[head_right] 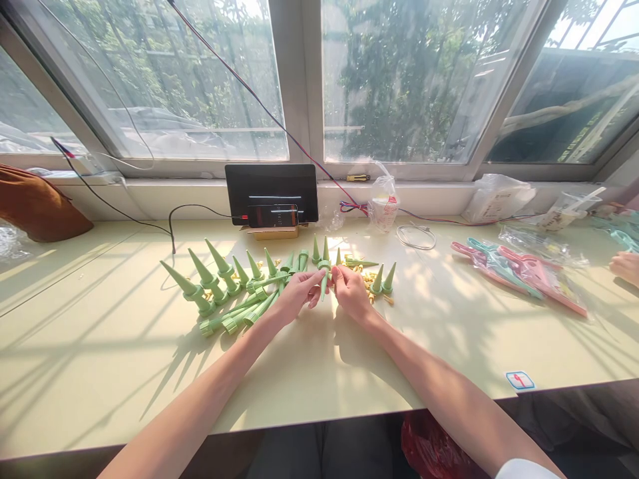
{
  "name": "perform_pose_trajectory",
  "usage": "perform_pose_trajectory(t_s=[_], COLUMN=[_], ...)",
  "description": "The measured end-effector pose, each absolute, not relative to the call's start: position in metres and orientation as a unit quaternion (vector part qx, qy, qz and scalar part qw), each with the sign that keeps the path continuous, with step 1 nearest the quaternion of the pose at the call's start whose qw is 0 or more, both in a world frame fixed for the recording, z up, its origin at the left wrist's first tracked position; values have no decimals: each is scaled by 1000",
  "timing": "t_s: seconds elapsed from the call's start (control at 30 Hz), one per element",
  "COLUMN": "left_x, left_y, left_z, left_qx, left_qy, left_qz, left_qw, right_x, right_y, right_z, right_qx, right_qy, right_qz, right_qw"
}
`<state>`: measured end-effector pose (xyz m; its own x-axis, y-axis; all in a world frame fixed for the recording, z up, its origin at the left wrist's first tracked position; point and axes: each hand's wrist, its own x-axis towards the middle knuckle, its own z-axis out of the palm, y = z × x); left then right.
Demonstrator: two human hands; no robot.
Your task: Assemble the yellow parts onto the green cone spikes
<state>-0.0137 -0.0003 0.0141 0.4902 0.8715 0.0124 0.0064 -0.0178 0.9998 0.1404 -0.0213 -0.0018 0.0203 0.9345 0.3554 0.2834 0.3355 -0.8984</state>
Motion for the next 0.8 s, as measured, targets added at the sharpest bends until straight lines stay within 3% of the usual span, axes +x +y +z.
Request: perform_pose_trajectory(t_s=[0.8], left_x=[-13], left_y=[-2], left_z=[15], left_qx=[637], left_qy=[376], left_qz=[371], left_qw=[562], right_x=[142], right_y=[-17], right_z=[-6], right_qx=[-486], right_qy=[-605], right_qz=[313], right_qw=[547])
